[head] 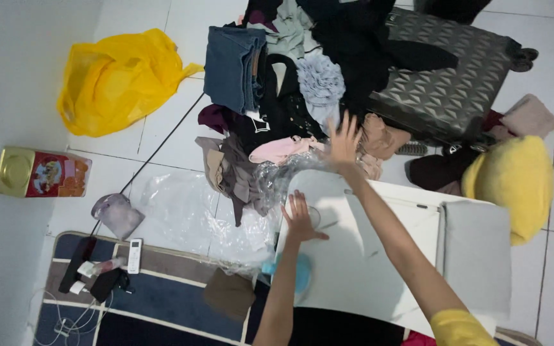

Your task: The recorder folds various clothing items including shirts and a dress on a flat surface on the floor.

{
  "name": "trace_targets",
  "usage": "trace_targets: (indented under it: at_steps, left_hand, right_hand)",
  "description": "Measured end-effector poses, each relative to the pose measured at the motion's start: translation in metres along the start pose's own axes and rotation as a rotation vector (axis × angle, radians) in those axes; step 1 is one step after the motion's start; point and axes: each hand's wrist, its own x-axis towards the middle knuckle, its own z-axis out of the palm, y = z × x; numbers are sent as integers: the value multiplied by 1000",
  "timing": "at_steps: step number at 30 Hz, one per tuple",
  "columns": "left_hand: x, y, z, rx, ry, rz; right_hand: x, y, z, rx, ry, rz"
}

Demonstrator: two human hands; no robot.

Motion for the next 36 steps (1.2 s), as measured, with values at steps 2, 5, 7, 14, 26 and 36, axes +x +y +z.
trace_targets:
  at_steps: [2, 5, 7, 14, 26, 36]
  left_hand:
    - [3, 1, -14, -40, -185, -51]
    - [7, -1, -21, -107, -387, -98]
    - [9, -4, -17, -136, -405, -95]
    - [13, -12, 3, -140, -452, -83]
    - [21, -9, 9, -155, -528, -106]
    - [14, -10, 23, -169, -552, -122]
  right_hand:
    - [38, -14, -19, -59, -21, -15]
    - [88, -24, -10, -218, -29, -89]
    - [112, -29, 12, -318, -20, -148]
    - [156, -96, 25, -500, -32, -510]
    - [131, -61, 162, -219, -23, -450]
    - [67, -82, 167, -239, -108, -525]
